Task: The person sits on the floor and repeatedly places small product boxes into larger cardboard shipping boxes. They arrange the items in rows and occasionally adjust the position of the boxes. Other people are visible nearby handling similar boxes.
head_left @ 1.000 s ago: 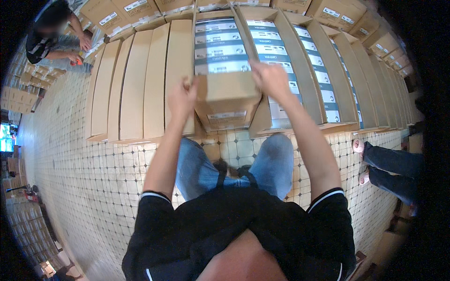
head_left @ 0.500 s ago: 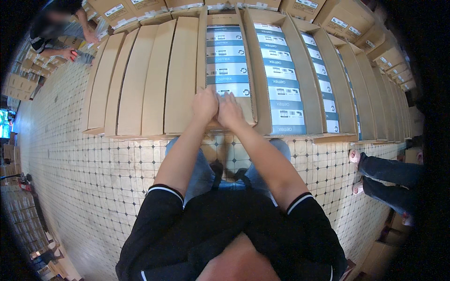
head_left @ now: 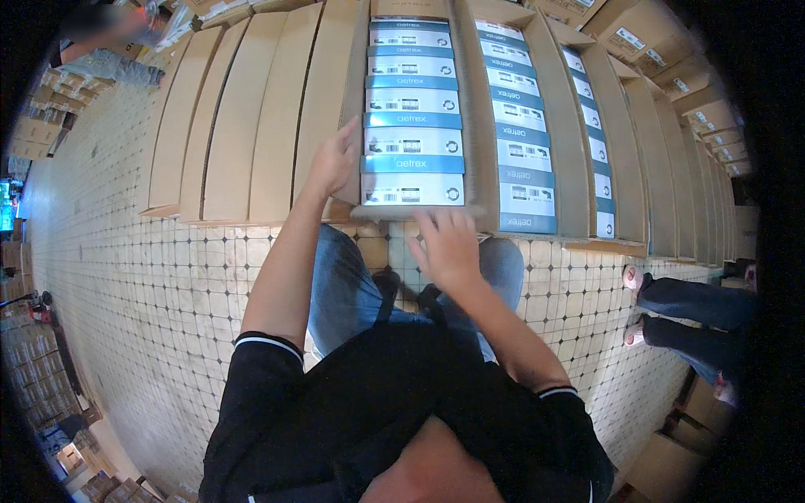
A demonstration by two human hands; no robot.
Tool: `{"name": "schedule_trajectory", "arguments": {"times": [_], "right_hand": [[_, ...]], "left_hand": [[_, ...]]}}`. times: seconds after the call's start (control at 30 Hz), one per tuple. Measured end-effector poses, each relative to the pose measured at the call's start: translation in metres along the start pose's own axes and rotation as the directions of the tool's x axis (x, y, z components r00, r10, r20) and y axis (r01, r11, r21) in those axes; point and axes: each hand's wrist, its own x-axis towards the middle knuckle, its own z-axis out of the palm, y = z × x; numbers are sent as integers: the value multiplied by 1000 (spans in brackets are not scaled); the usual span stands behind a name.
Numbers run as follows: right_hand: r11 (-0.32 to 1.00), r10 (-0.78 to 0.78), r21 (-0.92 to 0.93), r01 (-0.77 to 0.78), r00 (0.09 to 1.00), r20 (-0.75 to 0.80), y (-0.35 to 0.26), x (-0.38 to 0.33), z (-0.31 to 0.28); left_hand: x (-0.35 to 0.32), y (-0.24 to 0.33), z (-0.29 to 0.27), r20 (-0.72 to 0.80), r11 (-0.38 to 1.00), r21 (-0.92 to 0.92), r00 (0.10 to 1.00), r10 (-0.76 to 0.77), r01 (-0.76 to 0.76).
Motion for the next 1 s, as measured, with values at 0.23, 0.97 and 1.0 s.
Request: {"name": "schedule_trajectory", "arguments": {"times": [0.23,0.97,1.0], "right_hand": [[980,-8,200,13,1000,-25,-2,-65,16],[978,201,74,-195,976,-88,91,71,-9],[976,214,60,-210,975,-63,92,72,-9]], "left_hand": [[-2,5,1,-40,998,51,999,-30,32],[-3,15,-2,-38,997,43,998,-59,61],[-2,15,-2,-47,998,41,998,-46,48]]}}
